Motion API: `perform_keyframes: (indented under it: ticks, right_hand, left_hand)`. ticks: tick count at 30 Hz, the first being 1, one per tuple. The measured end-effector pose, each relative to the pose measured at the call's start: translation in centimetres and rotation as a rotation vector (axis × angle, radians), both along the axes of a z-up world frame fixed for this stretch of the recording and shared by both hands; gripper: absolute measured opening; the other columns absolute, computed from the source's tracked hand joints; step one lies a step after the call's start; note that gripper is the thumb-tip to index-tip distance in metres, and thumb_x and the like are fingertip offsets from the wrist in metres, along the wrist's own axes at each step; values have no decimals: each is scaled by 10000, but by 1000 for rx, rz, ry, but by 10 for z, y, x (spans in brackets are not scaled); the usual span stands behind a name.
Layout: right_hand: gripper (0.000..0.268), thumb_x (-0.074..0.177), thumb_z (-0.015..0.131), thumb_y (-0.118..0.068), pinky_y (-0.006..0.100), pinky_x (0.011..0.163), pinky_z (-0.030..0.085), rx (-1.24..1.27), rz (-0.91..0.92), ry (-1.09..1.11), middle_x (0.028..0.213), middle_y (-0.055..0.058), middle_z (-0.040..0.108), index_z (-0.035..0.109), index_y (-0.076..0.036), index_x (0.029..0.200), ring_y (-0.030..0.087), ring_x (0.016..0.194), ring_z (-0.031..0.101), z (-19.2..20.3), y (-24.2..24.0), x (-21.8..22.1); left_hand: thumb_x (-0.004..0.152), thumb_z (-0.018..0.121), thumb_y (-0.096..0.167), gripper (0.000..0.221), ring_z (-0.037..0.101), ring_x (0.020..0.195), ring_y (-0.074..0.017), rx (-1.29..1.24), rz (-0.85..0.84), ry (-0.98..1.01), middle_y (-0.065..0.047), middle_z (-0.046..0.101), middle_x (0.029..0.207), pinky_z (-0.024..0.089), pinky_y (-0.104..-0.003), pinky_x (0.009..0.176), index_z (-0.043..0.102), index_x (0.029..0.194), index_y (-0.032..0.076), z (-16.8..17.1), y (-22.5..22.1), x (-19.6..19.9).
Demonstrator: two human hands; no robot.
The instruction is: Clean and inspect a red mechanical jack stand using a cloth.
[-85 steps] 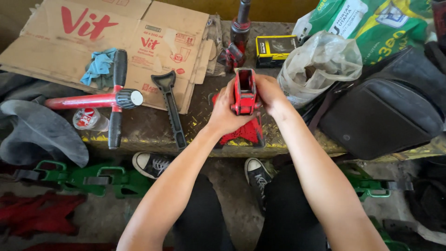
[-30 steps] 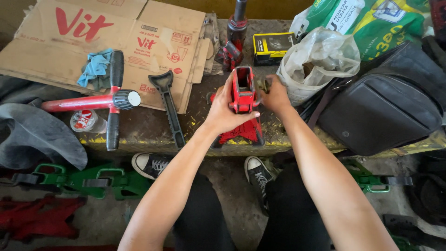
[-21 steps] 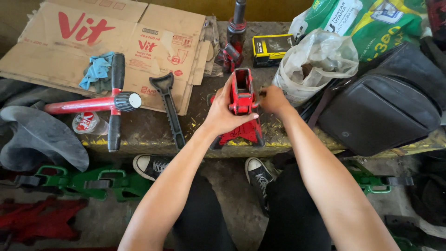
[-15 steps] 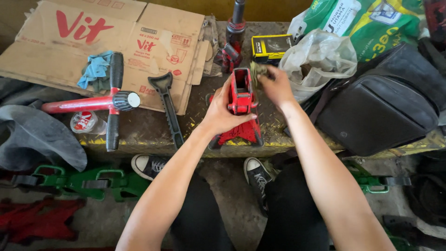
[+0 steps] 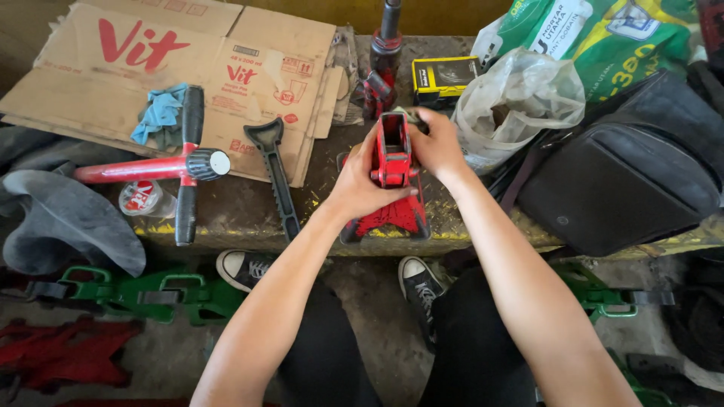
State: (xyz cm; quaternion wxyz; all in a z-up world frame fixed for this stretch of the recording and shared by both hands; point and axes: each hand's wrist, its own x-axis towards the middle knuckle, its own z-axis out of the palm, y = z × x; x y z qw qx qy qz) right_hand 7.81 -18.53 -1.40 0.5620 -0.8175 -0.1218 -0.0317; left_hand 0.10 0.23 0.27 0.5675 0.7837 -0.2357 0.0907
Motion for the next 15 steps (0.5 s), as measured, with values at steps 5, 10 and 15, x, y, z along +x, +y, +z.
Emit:
perform_keyframes:
  ticks: [5,10,15]
  right_hand:
    - [276,992,654,-95,342,916,550,-85,-43,-314,1099,98,741,677,-50,1263,202,1021,718,31,10,-21]
    - [332,1017,570,-136,312,1012,484,234,105,-231,1200,91,673,583,-14,1325,178,1112,627,4,8,-5]
    - [569,1117,375,-457,323,1004,462,300,200,193,1116,96,671,641,38,1206,183,1034,585,5,10,-6]
  left_hand:
    - [608,973,282,1179,695,1220,-285,16,-8,12,-176,687,1308,532,-388,1083,342,1563,1,6,3,0]
    - [570,981,308,1129,699,1181,-286,51,15,30,-168,697,1258,539,-389,1043,417,1498,-1,14,4,-1]
    - [554,1002,358,824,687,1096,-325,176,79,64,-169,701,1143,534,-426,994,608,1195,23,8,4,1]
